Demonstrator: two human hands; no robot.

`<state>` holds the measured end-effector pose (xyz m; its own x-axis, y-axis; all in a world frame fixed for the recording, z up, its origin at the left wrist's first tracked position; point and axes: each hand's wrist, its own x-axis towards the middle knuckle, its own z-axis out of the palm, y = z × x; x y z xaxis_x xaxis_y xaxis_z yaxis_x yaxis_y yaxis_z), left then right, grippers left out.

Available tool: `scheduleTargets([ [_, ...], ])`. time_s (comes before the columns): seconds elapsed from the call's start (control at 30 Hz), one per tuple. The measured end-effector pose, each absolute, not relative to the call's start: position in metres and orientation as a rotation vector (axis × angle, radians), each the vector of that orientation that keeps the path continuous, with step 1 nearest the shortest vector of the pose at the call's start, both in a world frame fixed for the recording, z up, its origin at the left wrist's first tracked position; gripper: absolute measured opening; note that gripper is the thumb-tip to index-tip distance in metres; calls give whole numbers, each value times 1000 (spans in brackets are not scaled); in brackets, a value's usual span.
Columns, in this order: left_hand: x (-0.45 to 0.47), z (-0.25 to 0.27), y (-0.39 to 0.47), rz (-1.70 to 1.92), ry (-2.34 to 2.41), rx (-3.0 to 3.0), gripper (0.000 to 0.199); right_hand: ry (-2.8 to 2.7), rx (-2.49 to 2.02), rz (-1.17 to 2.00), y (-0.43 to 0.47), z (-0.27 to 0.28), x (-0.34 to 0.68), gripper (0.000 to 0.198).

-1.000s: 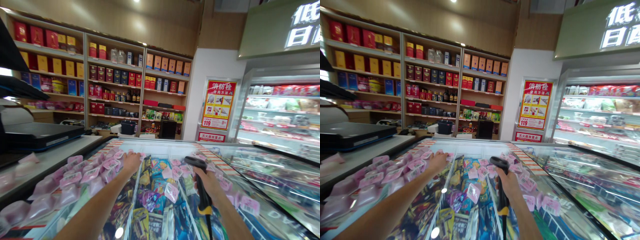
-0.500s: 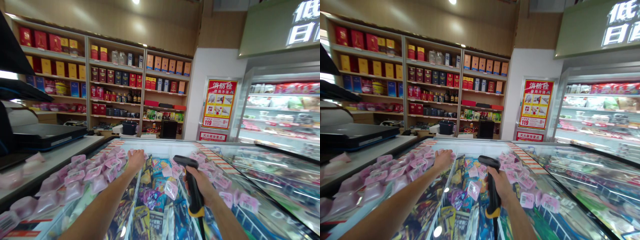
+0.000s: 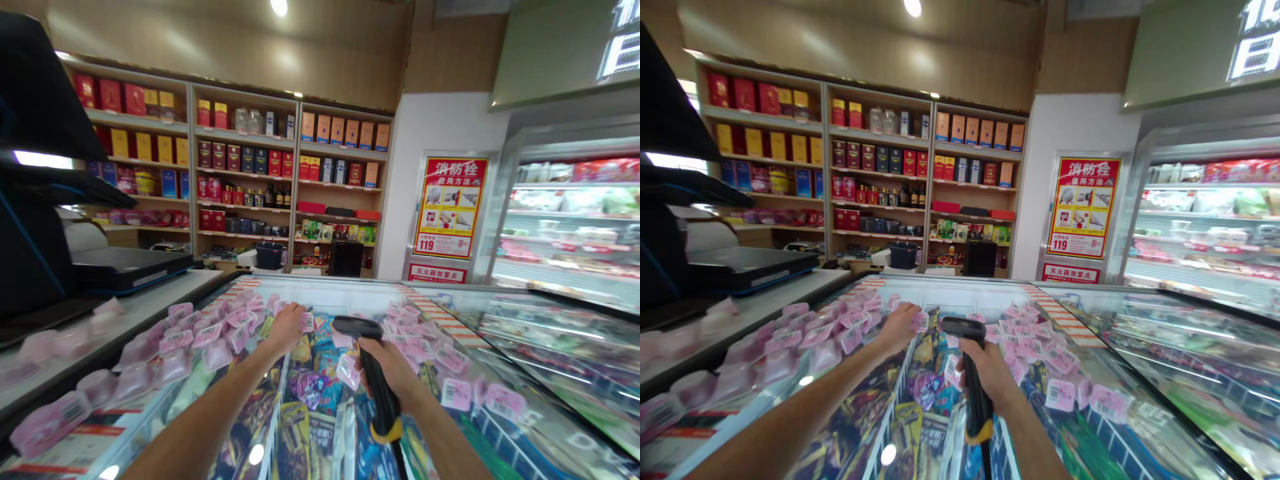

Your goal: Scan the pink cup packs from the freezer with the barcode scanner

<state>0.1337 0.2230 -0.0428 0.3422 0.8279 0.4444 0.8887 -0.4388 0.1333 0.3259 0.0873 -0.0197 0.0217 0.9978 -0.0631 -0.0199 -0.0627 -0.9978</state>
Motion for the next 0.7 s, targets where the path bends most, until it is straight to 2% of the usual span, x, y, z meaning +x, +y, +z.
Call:
scheduleTargets([
  [0.37, 121, -43, 202, -829, -1669, -2537, 33, -1317, -1314, 1293, 73, -13, 312, 34],
  [0.7, 129, -46, 185, -821, -1893, -2599, 27, -1116, -1245, 1191, 75, -7, 324, 28],
])
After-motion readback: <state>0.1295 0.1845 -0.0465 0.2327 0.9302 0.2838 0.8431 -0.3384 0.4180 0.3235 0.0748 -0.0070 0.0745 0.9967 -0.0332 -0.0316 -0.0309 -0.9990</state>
